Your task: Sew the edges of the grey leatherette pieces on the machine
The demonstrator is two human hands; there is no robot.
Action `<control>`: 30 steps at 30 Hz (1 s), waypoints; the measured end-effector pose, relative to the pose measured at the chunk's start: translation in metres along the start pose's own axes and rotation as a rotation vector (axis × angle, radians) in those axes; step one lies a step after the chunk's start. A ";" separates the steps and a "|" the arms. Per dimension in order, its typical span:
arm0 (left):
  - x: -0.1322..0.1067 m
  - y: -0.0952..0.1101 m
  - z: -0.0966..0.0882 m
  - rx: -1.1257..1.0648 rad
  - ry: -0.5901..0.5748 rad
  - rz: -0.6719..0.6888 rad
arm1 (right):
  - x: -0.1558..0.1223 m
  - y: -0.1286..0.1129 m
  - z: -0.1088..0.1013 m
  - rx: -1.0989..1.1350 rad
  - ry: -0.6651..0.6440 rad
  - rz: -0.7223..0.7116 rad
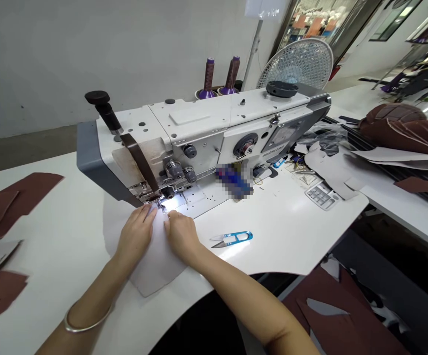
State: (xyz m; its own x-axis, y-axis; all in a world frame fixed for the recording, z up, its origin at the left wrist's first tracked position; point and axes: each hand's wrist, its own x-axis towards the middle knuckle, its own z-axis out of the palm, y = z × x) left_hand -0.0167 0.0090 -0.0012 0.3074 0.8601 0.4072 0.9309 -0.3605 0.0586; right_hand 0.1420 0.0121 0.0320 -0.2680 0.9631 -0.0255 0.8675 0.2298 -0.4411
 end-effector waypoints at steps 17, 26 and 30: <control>-0.003 0.014 -0.011 -0.034 0.065 0.082 | -0.005 0.001 0.018 -0.362 0.086 -0.190; -0.001 0.014 -0.011 -0.069 0.018 -0.002 | 0.002 -0.004 0.013 -0.351 0.006 -0.250; 0.001 0.010 -0.007 -0.099 0.027 -0.040 | 0.007 -0.004 0.014 -0.338 0.013 -0.276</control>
State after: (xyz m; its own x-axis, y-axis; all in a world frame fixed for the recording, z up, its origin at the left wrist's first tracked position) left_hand -0.0086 0.0032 0.0063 0.2633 0.8650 0.4272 0.9180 -0.3607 0.1645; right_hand 0.1308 0.0158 0.0206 -0.5061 0.8601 0.0647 0.8528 0.5102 -0.1114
